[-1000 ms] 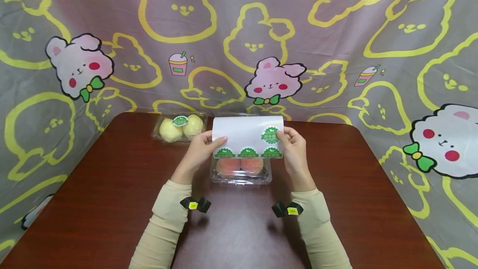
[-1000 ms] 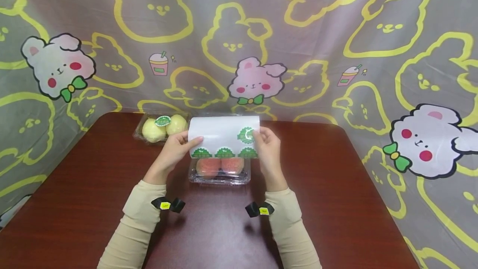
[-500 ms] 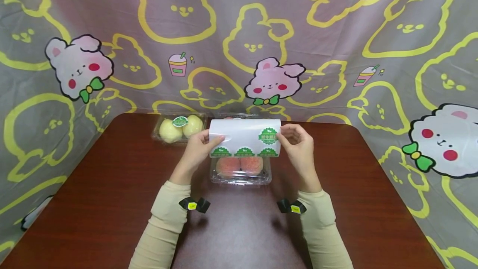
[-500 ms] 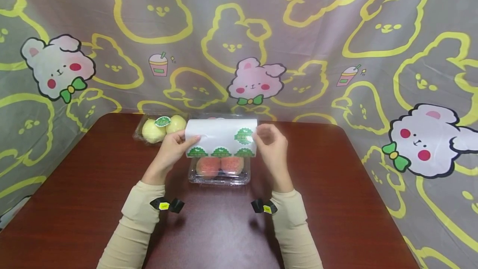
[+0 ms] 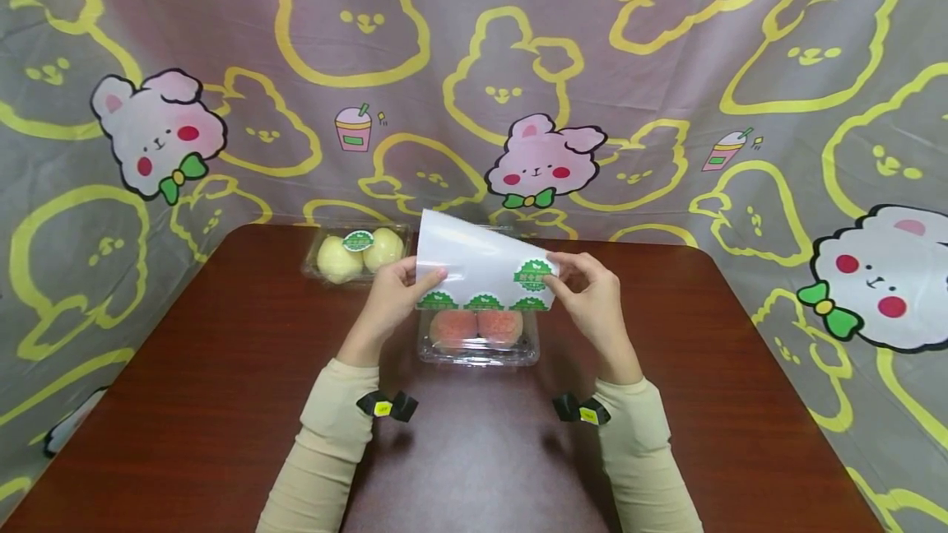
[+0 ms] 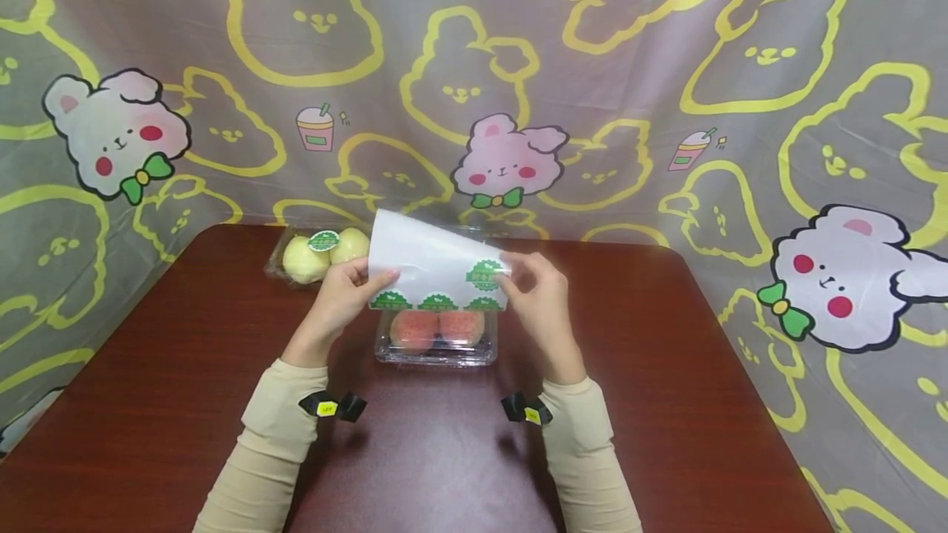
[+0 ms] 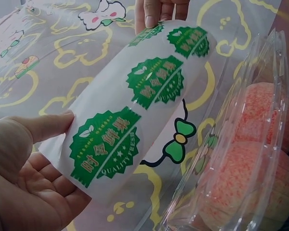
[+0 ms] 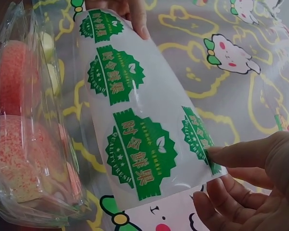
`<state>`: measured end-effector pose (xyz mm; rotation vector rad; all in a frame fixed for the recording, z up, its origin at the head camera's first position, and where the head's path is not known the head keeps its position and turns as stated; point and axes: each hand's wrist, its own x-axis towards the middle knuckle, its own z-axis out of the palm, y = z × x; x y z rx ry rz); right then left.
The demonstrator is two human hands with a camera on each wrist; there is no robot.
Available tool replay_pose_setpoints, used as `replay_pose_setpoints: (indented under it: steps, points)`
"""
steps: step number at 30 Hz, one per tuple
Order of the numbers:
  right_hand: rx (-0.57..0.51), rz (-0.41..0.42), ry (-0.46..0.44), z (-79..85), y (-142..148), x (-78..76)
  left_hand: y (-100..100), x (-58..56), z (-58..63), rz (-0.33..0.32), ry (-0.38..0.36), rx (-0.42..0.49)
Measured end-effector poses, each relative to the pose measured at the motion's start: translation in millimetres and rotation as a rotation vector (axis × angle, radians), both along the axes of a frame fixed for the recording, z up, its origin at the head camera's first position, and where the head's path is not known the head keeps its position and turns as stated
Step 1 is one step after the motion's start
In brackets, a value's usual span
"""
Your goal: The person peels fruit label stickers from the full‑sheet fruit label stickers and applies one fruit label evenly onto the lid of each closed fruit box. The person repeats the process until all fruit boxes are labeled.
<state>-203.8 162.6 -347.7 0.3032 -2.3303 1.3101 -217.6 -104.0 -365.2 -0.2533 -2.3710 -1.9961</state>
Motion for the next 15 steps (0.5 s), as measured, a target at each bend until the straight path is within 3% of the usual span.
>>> replay_pose_setpoints:
  steps: [6,15]
  points:
    - [0.042,-0.038,0.012,-2.8,-3.9,-1.1,0.8,0.6,0.8,0.026,0.015,-0.021]
    - [-0.015,-0.024,0.014,-5.4,-9.8,-1.2,5.9,-0.9,-0.7,0.078,0.034,0.053]
